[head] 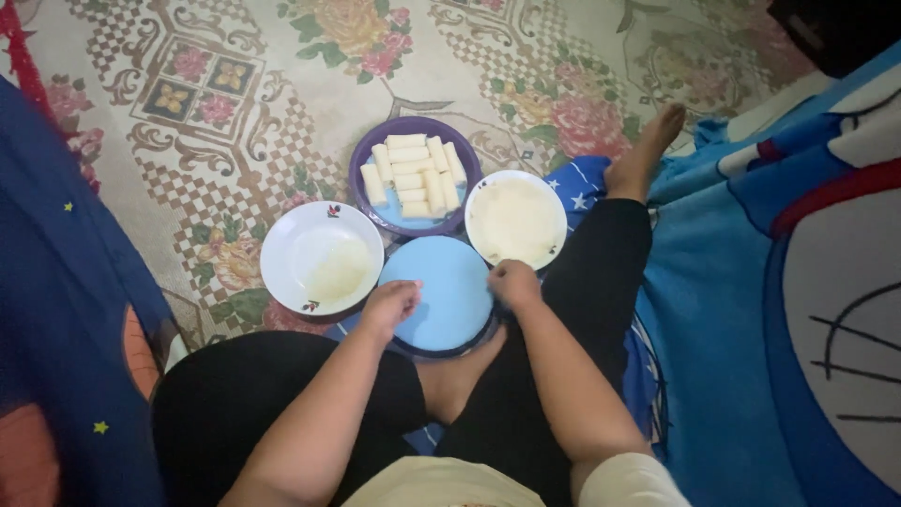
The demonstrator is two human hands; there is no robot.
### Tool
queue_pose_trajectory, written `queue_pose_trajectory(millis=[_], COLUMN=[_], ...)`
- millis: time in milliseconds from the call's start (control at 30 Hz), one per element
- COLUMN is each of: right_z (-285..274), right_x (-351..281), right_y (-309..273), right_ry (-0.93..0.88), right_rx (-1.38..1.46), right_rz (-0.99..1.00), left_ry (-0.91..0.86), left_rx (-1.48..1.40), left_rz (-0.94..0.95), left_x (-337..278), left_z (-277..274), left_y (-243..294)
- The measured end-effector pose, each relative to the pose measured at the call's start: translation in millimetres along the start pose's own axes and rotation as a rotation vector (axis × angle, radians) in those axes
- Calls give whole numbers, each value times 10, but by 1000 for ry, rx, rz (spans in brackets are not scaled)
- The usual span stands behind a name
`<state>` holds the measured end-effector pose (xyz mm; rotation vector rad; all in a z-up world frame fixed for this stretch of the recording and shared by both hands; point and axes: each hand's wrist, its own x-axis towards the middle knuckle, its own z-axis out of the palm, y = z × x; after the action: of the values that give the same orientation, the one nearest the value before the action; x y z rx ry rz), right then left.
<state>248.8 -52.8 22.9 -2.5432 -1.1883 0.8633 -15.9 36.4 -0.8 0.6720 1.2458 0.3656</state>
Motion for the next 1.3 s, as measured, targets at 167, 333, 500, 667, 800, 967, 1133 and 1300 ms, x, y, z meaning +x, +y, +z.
queue_pose_trajectory(millis=[167,333,500,667,800,967,1133,1300], right_z=[11,58,-21,82,70,36,0,-79], right_x=[298,354,348,540,627,643,738,565], right_y=[214,131,-45,13,37,122,202,-51], right_ry=[114,183,142,156,134,118,165,9], right_rx=[83,-55,-79,-119,92,279,353,107], right_rz=[111,26,-21,-22,40,171,230,111], left_ry=[103,152,159,124,123,111,104,96], left_rx=[-14,-61,-59,-38,-64,-64,-58,-36], left_rz=[-29,-42,-66,-82,-81,-84,-82,-109], left_x=[-144,-157,-231,-274,-233,-107,-119,-144], left_z=[-45,-57,8,54,47,35,36,37], left_y=[96,128,220,303,269,187,197,227])
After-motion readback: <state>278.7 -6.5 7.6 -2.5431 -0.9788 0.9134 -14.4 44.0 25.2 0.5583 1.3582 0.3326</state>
